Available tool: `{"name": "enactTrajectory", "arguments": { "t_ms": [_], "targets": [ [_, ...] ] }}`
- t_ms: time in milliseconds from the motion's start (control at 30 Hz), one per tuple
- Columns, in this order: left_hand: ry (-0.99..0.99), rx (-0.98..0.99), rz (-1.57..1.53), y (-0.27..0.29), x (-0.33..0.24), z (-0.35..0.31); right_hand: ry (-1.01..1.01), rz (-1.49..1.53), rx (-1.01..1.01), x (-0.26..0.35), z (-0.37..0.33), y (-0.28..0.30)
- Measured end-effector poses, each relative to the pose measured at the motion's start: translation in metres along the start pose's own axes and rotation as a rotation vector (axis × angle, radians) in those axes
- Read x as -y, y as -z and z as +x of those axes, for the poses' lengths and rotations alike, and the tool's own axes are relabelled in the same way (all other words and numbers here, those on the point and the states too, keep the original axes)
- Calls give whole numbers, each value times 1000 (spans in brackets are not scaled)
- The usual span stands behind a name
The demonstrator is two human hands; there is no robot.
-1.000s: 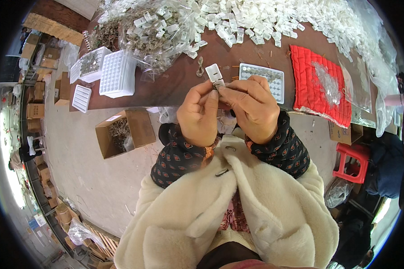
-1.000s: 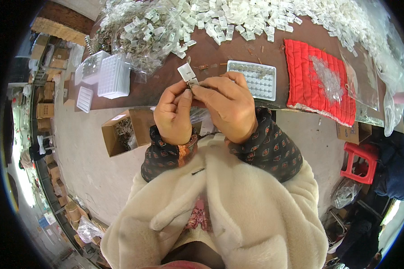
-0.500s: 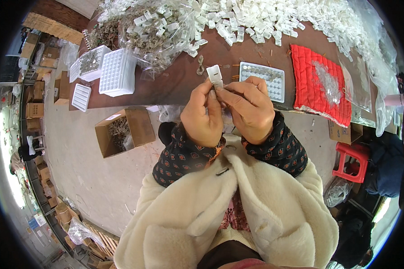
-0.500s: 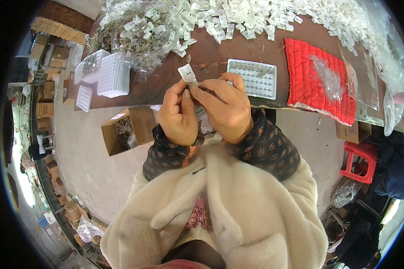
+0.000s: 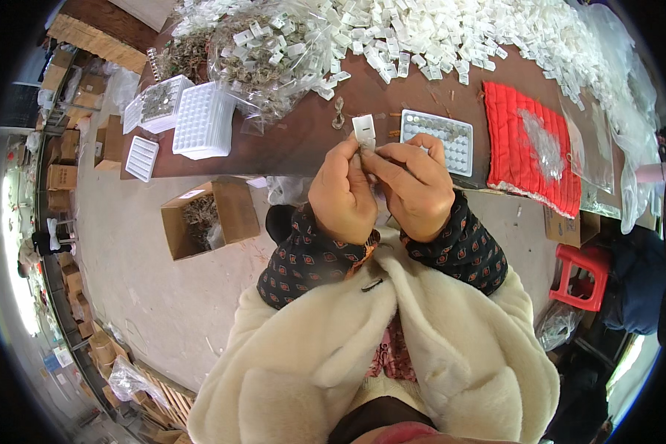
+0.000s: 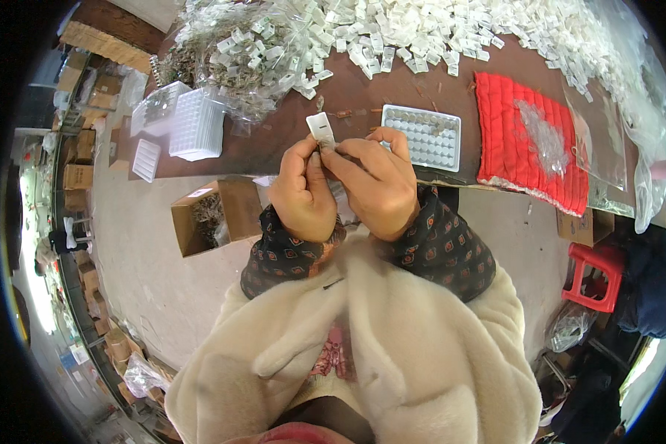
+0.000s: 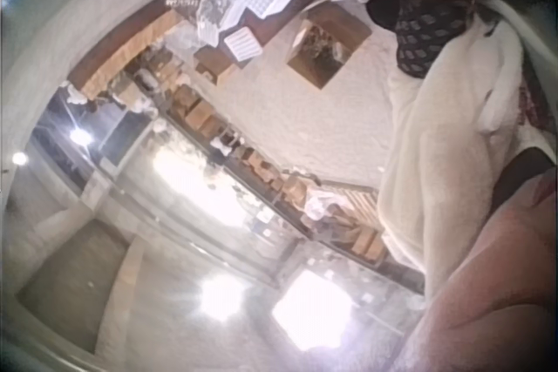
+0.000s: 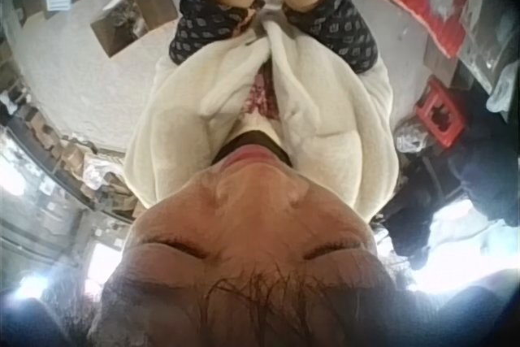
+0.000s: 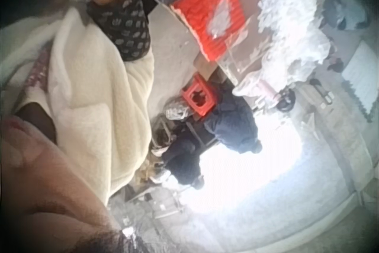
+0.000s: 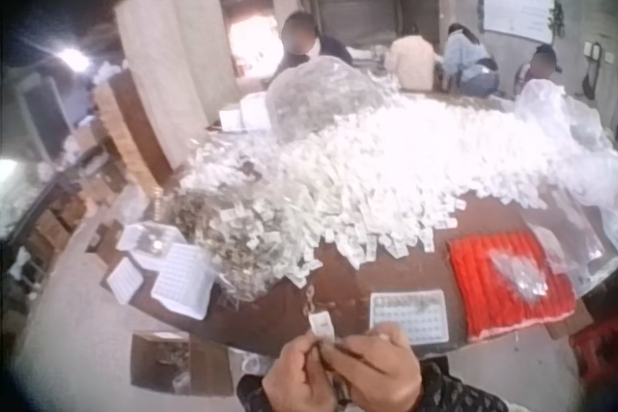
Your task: The person assembles small electronic components by inserting parts into white plastic housings and sealing them with a lighter flame. They handle multiple units one at a time, placing finished items into a plastic bag.
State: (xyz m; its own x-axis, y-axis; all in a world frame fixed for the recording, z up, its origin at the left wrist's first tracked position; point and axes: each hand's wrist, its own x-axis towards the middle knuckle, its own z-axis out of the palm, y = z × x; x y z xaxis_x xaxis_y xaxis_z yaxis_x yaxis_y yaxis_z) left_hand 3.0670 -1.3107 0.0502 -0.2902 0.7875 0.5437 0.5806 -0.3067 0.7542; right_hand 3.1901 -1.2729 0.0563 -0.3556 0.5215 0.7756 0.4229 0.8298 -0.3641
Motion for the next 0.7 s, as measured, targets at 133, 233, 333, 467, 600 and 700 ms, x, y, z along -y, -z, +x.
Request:
{"name": "enactTrajectory", "arguments": {
  "t_ms": [133,233,333,467,600,700],
  "targets": [
    [17,6,-36,2,-2,3,3,-3,-10,2,1,1],
    [74,52,-124,8,-3,2,-7,8,-12,3,3,4],
    [216,137,-346,12,0,2,-21,27,-14,4,3,6],
    [236,112,-311,11,2,-2,2,18,-5,9,0,8],
    [171,65,-180,14,-4,-9,25,-13,-4,12,-2,8],
    [268,133,-311,19,-6,-9,-1,18,0,14,-2,10]
  ]
}}
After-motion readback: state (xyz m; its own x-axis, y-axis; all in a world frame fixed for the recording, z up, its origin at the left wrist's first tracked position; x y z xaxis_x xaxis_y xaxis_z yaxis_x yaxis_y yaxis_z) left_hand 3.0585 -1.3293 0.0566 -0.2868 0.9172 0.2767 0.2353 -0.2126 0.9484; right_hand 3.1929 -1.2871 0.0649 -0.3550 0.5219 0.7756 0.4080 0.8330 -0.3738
